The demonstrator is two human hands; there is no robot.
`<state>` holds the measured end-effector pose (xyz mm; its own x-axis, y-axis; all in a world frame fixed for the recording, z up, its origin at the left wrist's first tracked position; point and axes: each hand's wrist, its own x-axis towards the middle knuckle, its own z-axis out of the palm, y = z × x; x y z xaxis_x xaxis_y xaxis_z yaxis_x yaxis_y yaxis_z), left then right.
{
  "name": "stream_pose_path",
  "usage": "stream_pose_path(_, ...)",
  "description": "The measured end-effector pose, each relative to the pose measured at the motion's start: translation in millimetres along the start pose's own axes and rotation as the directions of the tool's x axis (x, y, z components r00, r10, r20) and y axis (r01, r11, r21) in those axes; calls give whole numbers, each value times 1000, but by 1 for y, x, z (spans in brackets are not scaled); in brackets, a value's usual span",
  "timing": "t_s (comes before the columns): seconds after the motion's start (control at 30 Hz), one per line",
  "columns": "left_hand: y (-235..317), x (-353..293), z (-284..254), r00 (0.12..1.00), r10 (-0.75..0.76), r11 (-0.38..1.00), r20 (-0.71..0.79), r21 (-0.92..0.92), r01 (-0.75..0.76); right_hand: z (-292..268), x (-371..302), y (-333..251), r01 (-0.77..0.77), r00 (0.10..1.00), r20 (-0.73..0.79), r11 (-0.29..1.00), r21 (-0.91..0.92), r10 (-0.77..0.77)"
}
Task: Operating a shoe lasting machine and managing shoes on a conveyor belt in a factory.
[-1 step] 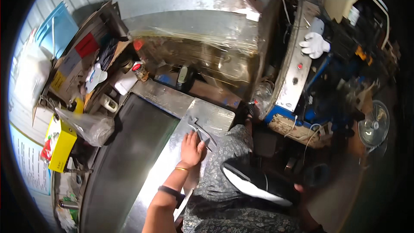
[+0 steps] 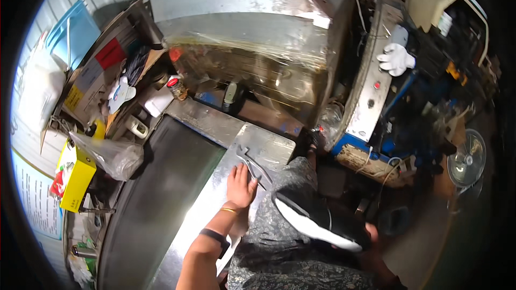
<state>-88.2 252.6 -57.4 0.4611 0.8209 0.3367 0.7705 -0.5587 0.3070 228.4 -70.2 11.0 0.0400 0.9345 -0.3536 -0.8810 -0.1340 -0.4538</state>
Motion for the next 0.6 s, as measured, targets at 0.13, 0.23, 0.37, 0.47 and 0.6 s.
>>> stream_pose_path(0.13,9,4,3,995,-56,997,78,57,51,83,135,-35,94,995,-38,994,-62,-97)
stream_pose_path(0.23,2,-2,-4,987,-129,990,99,62,123,153,258,-31,338,939,52,887,-314,-339)
stream_pose_path(0.37,16,12,-1,990,-109,994,93,11,109,161,426,24,387,853,216,299,-872,-475)
stream_pose_path(0.47,26,21,-1,992,-64,998,107,22,62,178,466,40,278,715,166,57,-959,-680)
stream_pose_path(0.6,8,7,9,994,-86,996,75,28,84,220,366,48,374,887,460,647,-665,-39)
